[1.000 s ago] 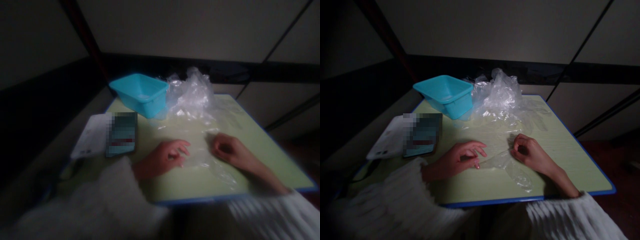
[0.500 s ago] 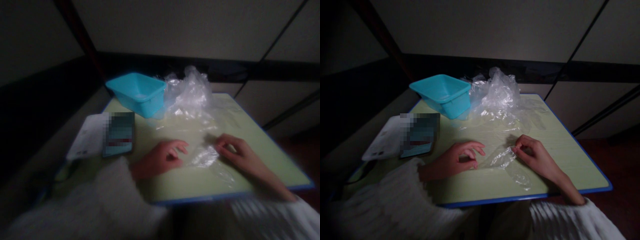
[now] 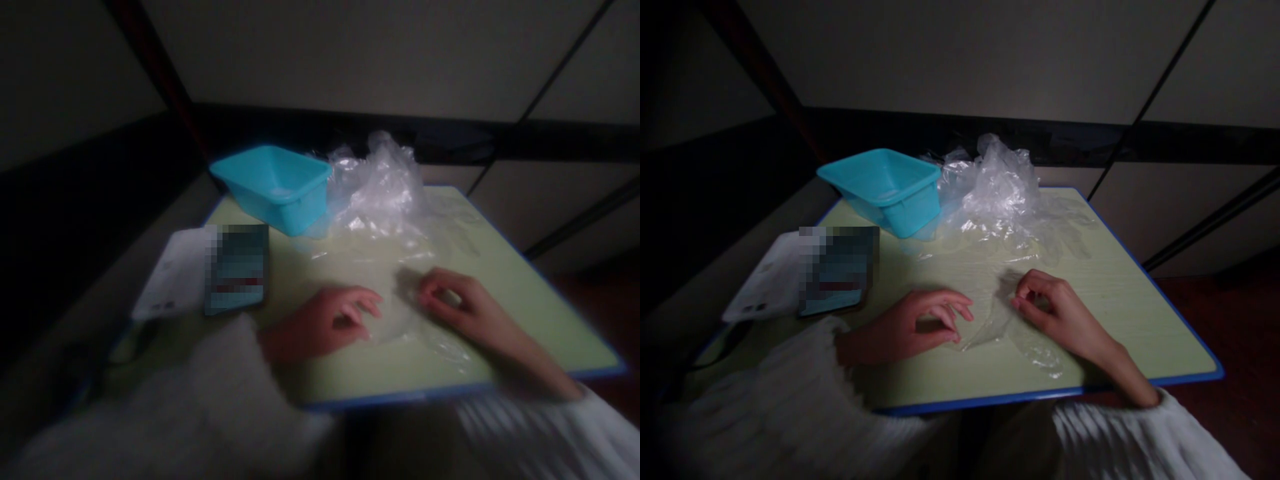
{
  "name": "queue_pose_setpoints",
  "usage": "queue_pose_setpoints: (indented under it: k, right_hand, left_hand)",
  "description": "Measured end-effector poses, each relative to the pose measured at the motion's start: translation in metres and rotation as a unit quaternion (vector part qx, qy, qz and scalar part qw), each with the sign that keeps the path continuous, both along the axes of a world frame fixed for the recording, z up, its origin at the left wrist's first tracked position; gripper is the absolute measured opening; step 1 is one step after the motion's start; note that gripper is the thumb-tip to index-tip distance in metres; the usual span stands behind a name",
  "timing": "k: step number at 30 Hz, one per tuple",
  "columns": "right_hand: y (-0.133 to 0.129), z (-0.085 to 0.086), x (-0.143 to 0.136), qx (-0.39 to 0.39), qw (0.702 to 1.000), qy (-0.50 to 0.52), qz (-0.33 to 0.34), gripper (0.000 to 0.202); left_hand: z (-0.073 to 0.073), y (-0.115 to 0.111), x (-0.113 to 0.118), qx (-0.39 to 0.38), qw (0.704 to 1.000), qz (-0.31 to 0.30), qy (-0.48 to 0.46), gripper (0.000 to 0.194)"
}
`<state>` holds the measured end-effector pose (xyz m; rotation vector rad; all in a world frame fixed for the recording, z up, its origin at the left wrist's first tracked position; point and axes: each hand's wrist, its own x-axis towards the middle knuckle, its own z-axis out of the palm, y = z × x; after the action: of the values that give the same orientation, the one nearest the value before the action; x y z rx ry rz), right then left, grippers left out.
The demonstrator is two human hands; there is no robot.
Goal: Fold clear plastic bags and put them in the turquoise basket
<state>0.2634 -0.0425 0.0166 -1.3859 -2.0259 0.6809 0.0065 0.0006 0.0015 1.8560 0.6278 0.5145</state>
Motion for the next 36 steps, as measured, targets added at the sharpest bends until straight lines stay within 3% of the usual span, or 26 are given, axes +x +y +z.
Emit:
queue_pose_setpoints:
  k: [5,8,12,16,19,26,31,36]
  right_hand:
    - [0.004,-0.006,-0.003,0.102,0.993,-0.040,-0.052,0.010]
    - [-0.006,-0.005,-0.004,0.155,0.986,-0.062,-0.021,0.005]
    - [-0.030,0.002,0.002,0.127,0.978,-0.132,0.098,0.011]
    - [-0.051,0.001,0.018,0.085,0.966,-0.206,0.133,0.029]
    - [-0.060,-0.007,0.033,0.055,0.958,-0.247,0.134,0.045]
    - [-0.068,-0.020,0.058,0.056,0.956,-0.265,0.113,0.054]
    - [-0.071,-0.021,0.064,0.047,0.962,-0.247,0.107,0.056]
    - [-0.069,-0.013,0.069,0.078,0.963,-0.227,0.120,0.052]
  left_hand:
    - [0.006,-0.002,0.000,0.121,0.989,-0.075,0.028,0.028]
    - [0.007,-0.002,0.001,0.156,0.980,-0.114,0.051,0.029]
    - [0.006,-0.003,0.002,0.169,0.975,-0.129,0.062,0.029]
    - [0.006,-0.002,0.002,0.173,0.975,-0.126,0.066,0.030]
    - [0.007,-0.002,0.002,0.171,0.975,-0.126,0.061,0.028]
    - [0.007,-0.001,0.001,0.164,0.979,-0.111,0.056,0.032]
    - [0.000,0.000,-0.002,0.250,0.963,-0.070,0.066,0.030]
    - [-0.002,-0.006,-0.002,0.301,0.946,-0.101,0.058,0.032]
